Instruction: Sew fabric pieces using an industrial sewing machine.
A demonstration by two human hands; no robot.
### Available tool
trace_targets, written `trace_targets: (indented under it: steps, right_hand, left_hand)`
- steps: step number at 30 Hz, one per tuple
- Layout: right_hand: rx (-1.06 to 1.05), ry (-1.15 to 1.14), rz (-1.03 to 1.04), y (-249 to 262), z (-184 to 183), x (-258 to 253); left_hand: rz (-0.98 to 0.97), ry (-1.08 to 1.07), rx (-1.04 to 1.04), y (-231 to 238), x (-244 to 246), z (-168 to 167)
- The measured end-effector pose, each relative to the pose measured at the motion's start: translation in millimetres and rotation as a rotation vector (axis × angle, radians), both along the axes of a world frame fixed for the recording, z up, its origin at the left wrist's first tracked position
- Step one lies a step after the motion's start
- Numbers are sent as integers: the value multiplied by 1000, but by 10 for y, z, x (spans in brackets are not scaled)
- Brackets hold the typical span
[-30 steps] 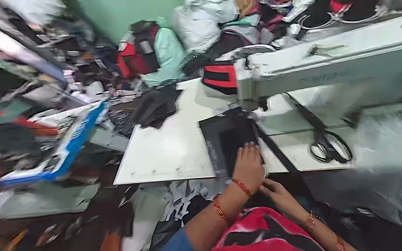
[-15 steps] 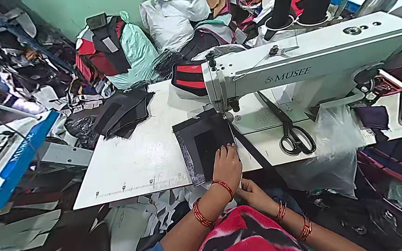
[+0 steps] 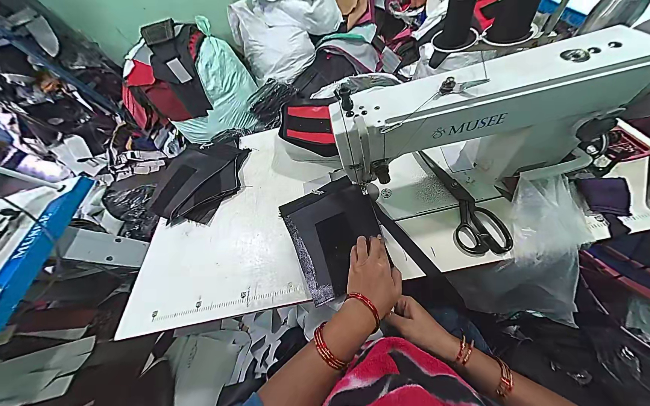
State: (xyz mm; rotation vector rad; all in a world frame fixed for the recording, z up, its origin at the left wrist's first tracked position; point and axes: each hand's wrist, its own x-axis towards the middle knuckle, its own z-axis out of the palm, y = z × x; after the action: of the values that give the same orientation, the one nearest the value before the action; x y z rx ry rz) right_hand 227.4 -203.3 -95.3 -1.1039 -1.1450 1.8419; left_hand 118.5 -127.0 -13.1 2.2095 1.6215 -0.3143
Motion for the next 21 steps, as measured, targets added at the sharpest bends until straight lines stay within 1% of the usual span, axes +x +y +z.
trace_targets:
  steps: [2, 5, 10, 13, 16, 17, 18, 20, 21]
  right_hand:
    - [68, -97, 2, -41, 88, 46]
    - [156, -309, 56, -79, 207, 122]
    - [227, -479, 154, -76, 345, 138]
    - [318, -570, 262, 6, 453, 169]
    - [318, -715, 427, 224, 718, 309]
    - [318, -769, 424, 328, 830, 367]
    - [349, -830, 348, 442, 913, 406]
    - [442, -955, 68, 726, 935, 375]
    - [478, -991, -49, 908, 870, 321]
  left_hand:
    - [36, 13, -85, 29, 44, 84]
    - [72, 56, -144, 111, 181, 173]
    - [188, 141, -204, 401, 399, 250]
    - [213, 124, -264, 588, 374, 311]
    - [163, 77, -312, 640, 260, 341]
    - [143, 52, -322, 652, 205, 341]
    - [122, 20, -323, 668, 142, 336]
    - [97, -71, -316, 707, 10, 290]
    - [98, -126, -311, 709, -51, 268]
